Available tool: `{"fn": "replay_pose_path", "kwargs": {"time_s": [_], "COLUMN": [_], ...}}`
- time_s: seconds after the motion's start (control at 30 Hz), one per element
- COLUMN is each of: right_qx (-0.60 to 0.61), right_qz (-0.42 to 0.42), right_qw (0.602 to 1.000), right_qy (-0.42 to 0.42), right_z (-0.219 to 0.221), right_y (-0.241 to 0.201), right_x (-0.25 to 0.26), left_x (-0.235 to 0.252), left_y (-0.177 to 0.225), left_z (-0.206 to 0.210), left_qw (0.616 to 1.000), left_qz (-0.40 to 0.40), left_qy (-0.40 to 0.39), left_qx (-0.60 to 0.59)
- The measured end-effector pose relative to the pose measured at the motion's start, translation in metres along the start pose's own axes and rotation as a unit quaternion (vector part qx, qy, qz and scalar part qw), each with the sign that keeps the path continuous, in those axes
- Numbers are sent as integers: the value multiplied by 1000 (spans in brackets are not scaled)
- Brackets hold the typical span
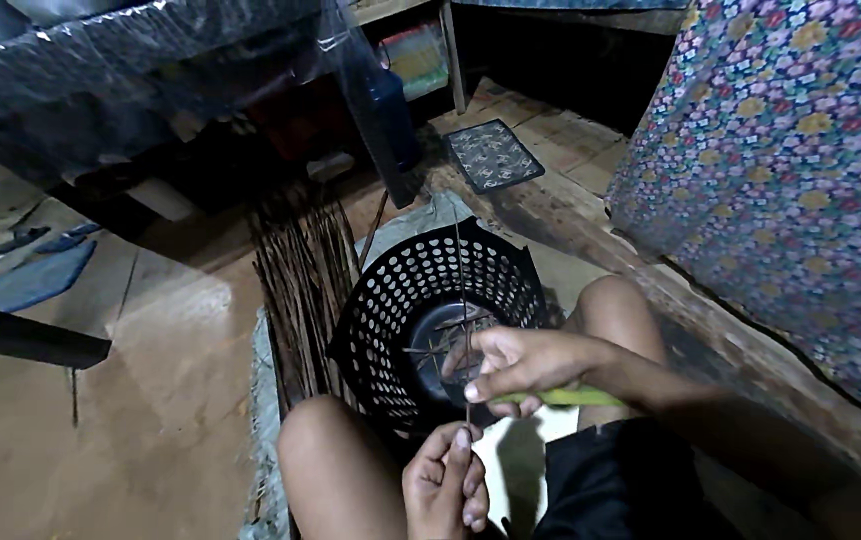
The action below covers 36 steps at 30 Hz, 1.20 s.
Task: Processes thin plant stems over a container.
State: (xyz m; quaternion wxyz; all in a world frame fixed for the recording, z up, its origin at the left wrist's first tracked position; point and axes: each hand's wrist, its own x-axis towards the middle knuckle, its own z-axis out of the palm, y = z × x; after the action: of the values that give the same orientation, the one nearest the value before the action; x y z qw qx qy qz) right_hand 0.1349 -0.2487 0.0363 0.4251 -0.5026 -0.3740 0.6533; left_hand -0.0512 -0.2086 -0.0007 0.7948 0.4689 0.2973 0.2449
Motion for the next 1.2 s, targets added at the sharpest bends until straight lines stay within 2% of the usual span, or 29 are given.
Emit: {"fn": "replay_pose_path", "kwargs": {"time_s": [0.07, 0.17, 0.37, 0.43, 0.5, 0.53, 0.6, 0.63, 0.7, 0.73, 0.8, 0.9, 1.03, 1.1, 1.17, 1.2], "right_qx": [-18, 8, 93, 38, -152, -241, -279, -256, -91, -11, 52, 52, 6, 22, 23, 25], "right_qz": [-18, -37, -69, -45, 16, 75, 140, 127, 44, 24, 13, 22, 13, -14, -31, -16], "right_qw": [999, 988, 949, 944, 937, 925, 928, 942, 988, 998, 999, 998, 993, 991, 997, 999], "right_qy": [37, 147, 293, 324, 314, 284, 204, 177, 114, 58, 5, 13, 121, 133, 73, 44], "right_z": [-5, -26, -131, -141, -129, -121, -102, -87, -62, -52, -36, -27, -39, -55, -34, 10], "right_y": [-7, -25, -35, -31, -16, -8, 4, 10, 27, 31, 36, 37, 45, 53, 29, -5], "right_x": [0, 1, 15, 14, 13, 14, 21, 23, 31, 36, 45, 63, 80, 88, 91, 80], "left_x": [0, -5, -14, -12, -9, -6, 1, 5, 14, 17, 22, 26, 27, 30, 40, 45], "left_y": [2, -1, -10, -11, -10, -10, -14, -17, -24, -27, -27, -19, -16, -11, 1, 8], "left_z": [1, 0, -6, -9, -10, -10, -10, -12, -20, -23, -26, -30, -36, -39, -47, -55], "left_qw": [1000, 999, 998, 998, 997, 996, 994, 992, 986, 983, 981, 981, 976, 939, 841, 784], "left_qz": [2, -8, -18, -19, -25, -30, -26, -17, 1, -1, -18, -27, -39, -39, -61, -88], "left_qy": [2, -3, 12, 30, 42, 47, 59, 67, 77, 76, 75, 86, 52, 2, -46, -60], "left_qx": [10, 39, 51, 49, 53, 63, 89, 109, 150, 165, 180, 171, 209, 342, 535, 611]}}
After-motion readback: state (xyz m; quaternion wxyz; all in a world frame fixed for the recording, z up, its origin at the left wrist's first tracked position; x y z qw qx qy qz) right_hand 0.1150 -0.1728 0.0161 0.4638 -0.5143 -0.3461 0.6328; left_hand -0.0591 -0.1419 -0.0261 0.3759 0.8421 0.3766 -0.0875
